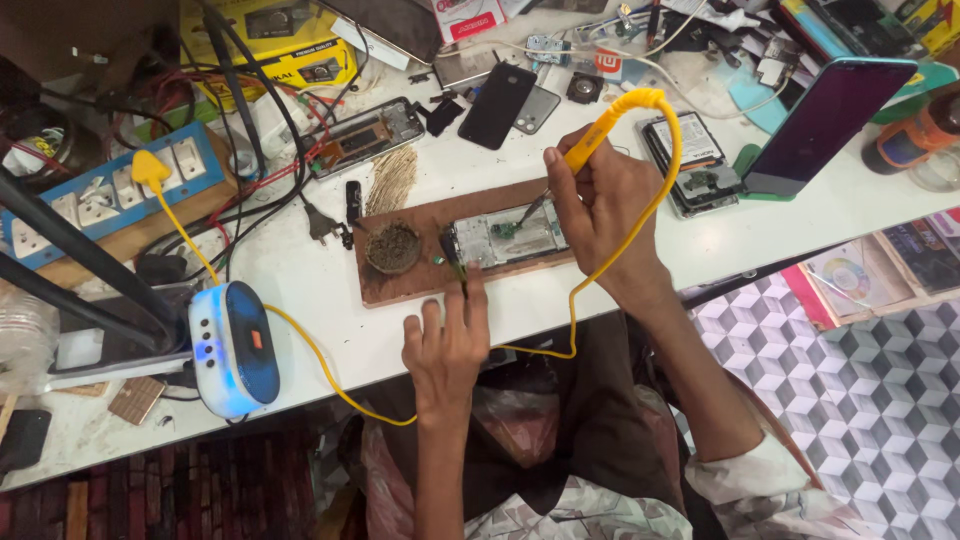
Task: The person uses a soldering iron and a screwdriver to work on a small circuit board placed on a wooden board. They repeatedly apply heat to specific points on the board while using the screwdriver to adjust or remove components.
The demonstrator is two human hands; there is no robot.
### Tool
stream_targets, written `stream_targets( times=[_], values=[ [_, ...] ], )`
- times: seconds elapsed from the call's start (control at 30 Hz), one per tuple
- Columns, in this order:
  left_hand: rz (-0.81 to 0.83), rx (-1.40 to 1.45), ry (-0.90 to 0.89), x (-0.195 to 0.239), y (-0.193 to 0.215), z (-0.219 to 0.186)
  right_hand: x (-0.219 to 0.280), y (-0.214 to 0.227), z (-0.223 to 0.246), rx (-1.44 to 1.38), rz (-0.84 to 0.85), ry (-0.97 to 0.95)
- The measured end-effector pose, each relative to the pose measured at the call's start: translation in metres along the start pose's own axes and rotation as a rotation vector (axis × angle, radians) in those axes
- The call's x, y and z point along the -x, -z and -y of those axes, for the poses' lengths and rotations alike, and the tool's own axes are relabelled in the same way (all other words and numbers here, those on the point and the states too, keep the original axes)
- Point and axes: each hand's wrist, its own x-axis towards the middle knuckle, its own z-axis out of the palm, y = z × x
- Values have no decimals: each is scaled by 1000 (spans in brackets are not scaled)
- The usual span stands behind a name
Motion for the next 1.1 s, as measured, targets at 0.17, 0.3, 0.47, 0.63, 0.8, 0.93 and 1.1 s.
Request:
stream_targets(
  times=[0.17, 0.3, 0.47, 0.63, 0.8, 0.93, 1.1],
  values=[
    [368, 63, 129, 0, 7, 4, -2, 1, -1, 11, 7, -15],
    [449, 7, 235, -4, 14, 2, -2, 3, 0, 8, 18, -1],
    [301, -42, 233, -2, 19, -1, -2, 2, 1, -9, 35, 35],
    [322, -43, 240, 1, 18, -10, -4, 1, 0, 7, 35, 52],
    [219, -89, 392, 6, 18, -13, -2, 0, 0, 38, 13, 44],
    [196, -76, 473, 9, 17, -11, 0, -2, 1, 1, 18, 86],
    [257, 87, 460, 15, 9, -12, 1, -5, 5, 7, 32, 65]
  ],
)
